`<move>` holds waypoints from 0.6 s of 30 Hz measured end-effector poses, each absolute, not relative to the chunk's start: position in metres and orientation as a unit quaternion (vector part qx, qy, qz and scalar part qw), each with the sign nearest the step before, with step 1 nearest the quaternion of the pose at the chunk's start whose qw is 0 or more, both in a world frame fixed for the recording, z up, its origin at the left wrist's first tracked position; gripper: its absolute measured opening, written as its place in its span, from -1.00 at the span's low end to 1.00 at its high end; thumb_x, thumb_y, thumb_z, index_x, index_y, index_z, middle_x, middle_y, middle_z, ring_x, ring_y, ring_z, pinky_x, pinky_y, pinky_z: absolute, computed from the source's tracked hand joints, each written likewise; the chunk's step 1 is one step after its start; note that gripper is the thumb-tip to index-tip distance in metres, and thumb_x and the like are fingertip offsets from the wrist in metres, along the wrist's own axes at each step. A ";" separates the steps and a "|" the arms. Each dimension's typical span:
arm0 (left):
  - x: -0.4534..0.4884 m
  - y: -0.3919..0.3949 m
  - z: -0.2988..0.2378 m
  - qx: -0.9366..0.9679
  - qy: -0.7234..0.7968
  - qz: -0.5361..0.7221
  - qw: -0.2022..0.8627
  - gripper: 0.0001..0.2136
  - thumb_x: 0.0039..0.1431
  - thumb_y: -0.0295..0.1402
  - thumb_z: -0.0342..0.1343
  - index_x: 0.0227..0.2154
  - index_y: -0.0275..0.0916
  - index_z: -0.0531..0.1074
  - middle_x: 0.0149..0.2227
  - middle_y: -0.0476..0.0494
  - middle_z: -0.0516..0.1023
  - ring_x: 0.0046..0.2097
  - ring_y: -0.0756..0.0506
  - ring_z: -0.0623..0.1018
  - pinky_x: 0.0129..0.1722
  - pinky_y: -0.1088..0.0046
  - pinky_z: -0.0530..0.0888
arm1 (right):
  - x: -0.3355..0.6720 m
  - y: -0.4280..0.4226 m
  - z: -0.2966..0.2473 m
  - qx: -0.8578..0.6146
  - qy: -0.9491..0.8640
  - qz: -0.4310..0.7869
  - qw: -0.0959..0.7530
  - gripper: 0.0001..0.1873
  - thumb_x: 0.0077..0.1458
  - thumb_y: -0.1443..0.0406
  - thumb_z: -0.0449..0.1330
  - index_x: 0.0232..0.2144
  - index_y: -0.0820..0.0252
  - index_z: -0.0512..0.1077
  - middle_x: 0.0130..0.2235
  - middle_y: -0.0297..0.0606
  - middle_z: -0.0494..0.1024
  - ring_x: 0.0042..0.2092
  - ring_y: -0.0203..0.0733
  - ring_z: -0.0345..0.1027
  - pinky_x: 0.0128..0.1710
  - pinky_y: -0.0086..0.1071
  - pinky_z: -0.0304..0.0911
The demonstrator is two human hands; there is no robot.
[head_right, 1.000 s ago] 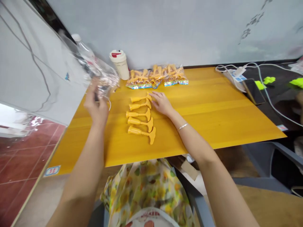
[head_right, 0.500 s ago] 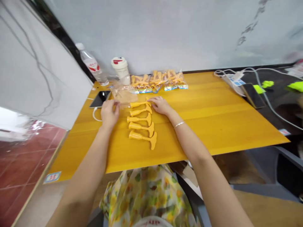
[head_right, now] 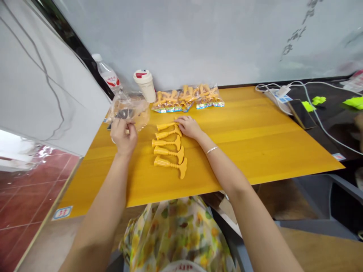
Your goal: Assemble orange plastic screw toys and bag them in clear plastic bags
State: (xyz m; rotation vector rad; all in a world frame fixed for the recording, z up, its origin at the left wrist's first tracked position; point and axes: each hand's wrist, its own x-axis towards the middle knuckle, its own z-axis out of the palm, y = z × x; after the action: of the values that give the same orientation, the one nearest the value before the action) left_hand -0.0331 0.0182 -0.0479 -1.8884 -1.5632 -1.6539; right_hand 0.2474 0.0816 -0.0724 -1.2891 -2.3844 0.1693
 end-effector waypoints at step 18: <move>-0.010 0.014 -0.050 -0.784 -0.483 -0.386 0.057 -0.80 0.26 -0.48 -0.03 -0.22 -0.20 0.49 -0.26 -0.18 0.55 -0.14 -0.16 0.52 -0.12 0.28 0.40 | 0.230 0.056 -0.036 -0.592 -0.803 0.054 0.040 -0.56 0.35 0.06 -0.03 0.10 0.05 0.46 -0.17 -0.13 0.68 -0.15 0.04 0.54 -0.23 -0.26 0.26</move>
State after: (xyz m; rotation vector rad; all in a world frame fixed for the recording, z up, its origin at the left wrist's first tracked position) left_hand -0.0099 0.0143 -0.0501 -2.3776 -1.4658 -1.1697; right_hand 0.2300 0.0561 -0.0355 -1.8134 -2.4605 0.1654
